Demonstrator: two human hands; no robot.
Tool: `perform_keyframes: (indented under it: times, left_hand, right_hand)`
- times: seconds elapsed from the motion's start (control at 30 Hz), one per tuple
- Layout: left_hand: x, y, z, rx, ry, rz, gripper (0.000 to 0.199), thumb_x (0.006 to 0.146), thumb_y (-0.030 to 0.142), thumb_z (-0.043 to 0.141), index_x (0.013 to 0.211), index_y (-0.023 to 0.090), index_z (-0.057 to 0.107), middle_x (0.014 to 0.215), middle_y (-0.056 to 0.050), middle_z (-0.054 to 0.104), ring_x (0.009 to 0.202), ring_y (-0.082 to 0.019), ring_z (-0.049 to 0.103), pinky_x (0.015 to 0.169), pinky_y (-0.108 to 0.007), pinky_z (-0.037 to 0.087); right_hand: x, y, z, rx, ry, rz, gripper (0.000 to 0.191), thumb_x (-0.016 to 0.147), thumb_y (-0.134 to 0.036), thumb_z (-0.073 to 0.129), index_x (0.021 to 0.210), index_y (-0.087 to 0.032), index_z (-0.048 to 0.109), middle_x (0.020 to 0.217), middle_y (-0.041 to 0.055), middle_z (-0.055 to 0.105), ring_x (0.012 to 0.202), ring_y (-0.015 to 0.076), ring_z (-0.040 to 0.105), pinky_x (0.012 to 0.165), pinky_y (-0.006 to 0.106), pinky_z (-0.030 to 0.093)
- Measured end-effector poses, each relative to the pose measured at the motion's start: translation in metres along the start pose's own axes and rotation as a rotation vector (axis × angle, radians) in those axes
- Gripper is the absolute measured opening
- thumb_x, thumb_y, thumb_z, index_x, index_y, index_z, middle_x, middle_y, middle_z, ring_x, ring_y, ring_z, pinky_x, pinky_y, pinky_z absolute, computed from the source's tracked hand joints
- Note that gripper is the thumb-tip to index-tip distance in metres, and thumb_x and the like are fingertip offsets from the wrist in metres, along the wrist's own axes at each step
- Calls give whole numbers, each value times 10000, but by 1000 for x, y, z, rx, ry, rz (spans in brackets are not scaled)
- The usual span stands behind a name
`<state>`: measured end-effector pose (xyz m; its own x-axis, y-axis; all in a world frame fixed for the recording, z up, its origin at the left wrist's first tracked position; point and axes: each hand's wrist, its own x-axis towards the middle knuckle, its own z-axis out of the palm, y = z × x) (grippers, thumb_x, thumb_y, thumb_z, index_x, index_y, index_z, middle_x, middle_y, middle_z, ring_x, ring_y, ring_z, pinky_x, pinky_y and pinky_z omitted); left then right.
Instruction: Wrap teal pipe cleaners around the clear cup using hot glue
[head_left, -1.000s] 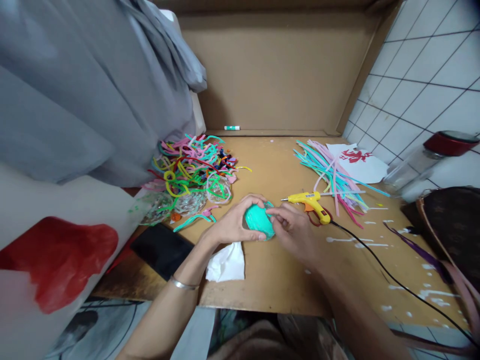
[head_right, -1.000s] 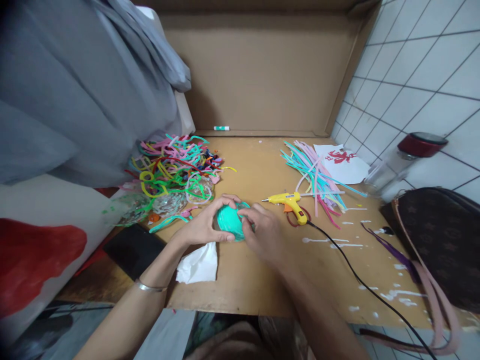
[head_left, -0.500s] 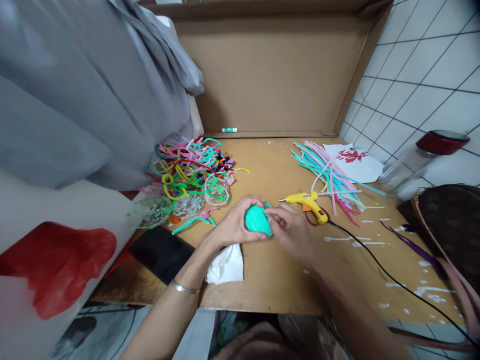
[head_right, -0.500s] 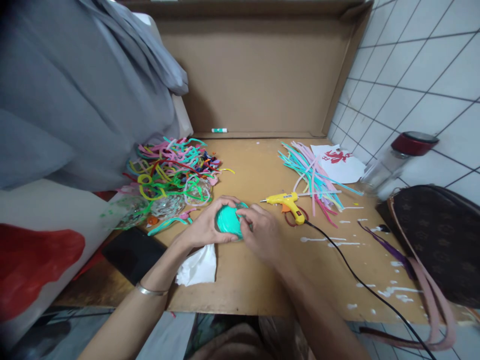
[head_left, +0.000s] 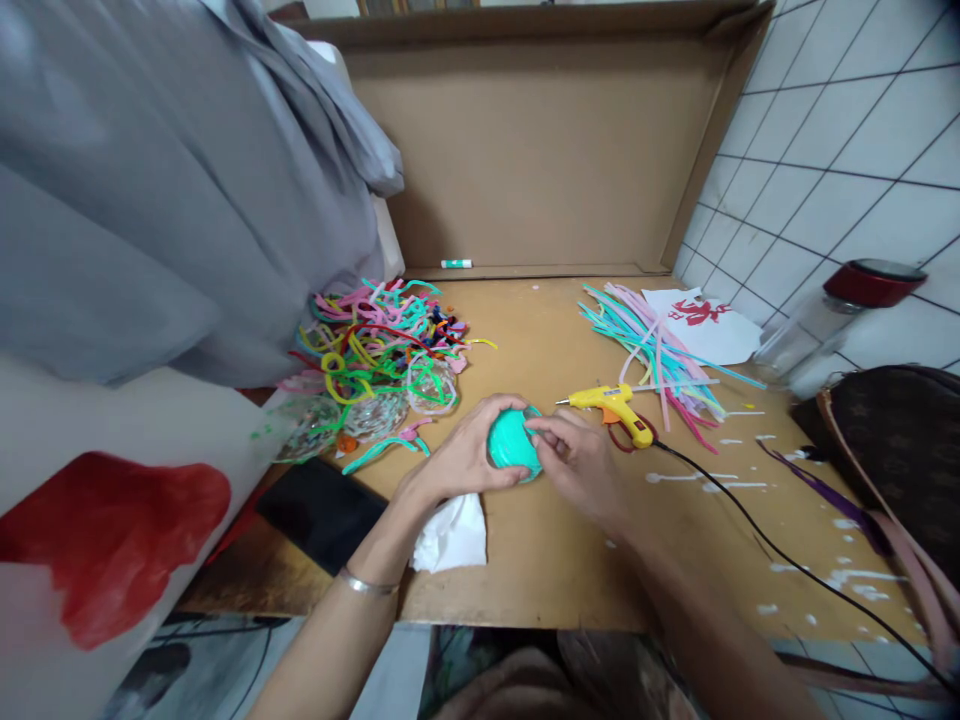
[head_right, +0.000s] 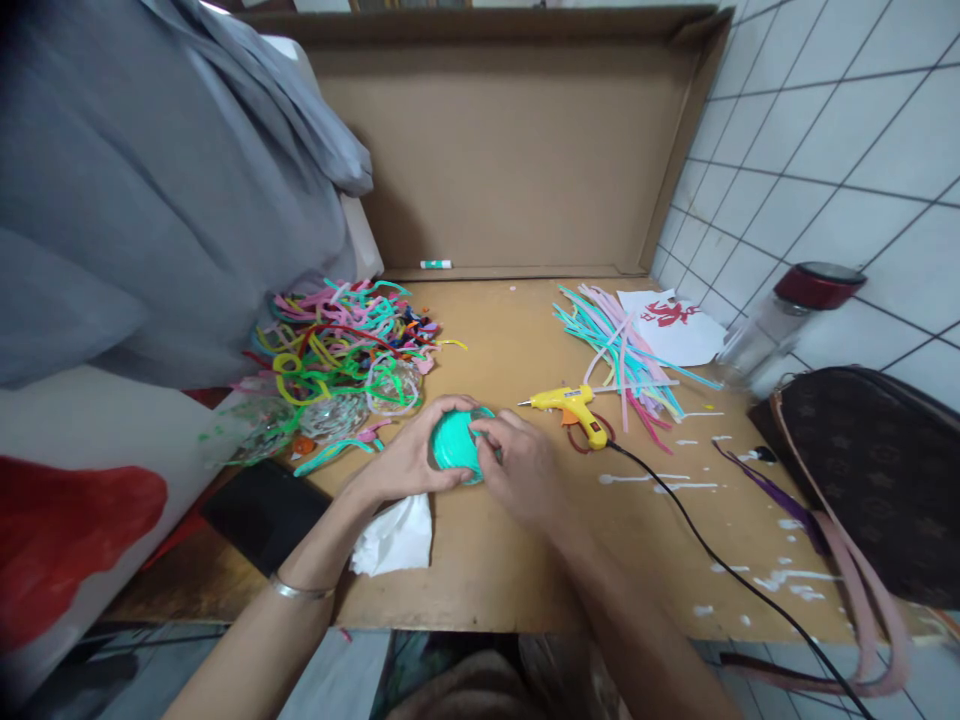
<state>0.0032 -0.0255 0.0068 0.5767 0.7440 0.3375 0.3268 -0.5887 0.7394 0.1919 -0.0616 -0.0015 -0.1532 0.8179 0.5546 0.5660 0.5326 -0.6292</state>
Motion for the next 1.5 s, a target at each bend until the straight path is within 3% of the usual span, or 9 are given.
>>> perform_keyframes:
  times: [0.23,0.7,1.17,1.37,1.5]
  left_hand:
    - [2,-8,1,-62,1,66,754,617,419,872,1213,222,455,1292,-132,548,1221,-300,548,1060,-456,436]
    - [4,-4,3,-59,43,13,634,597,240,826,1126,217,477,1278,-108,562,1187,-279,564,1024,-438,445]
    - [3,-3,1,-115,48,-56,615,581,211,798,1123,218,509,1282,-89,575,1185,-274,568,1016,-414,450]
    - [5,-7,-1,-186,68,-63,617,572,244,808,1098,212,487,1255,-103,589,1162,-276,582,983,-409,462]
    - [5,-6,-2,-186,71,-61,619,565,237,811,1094,208,492,1253,-105,590,1161,-280,584,985,-416,464]
  right_hand:
    - [0,-1,1,20,14,25,223,849,-177,522,955,-201,716,750,16,605,631,128,549,559,240,412]
    - [-1,-5,3,116,43,136,213,828,-238,560,970,-216,718,725,12,631,638,142,566,581,260,452]
    - [3,-10,0,578,6,430,228,768,-330,613,921,-193,711,758,13,698,662,131,622,584,246,503]
    - [3,-6,2,533,20,383,249,777,-335,610,952,-189,709,770,16,706,665,133,638,581,248,509]
    - [1,-3,3,251,73,227,212,809,-257,597,984,-202,704,815,27,694,692,147,617,630,282,503]
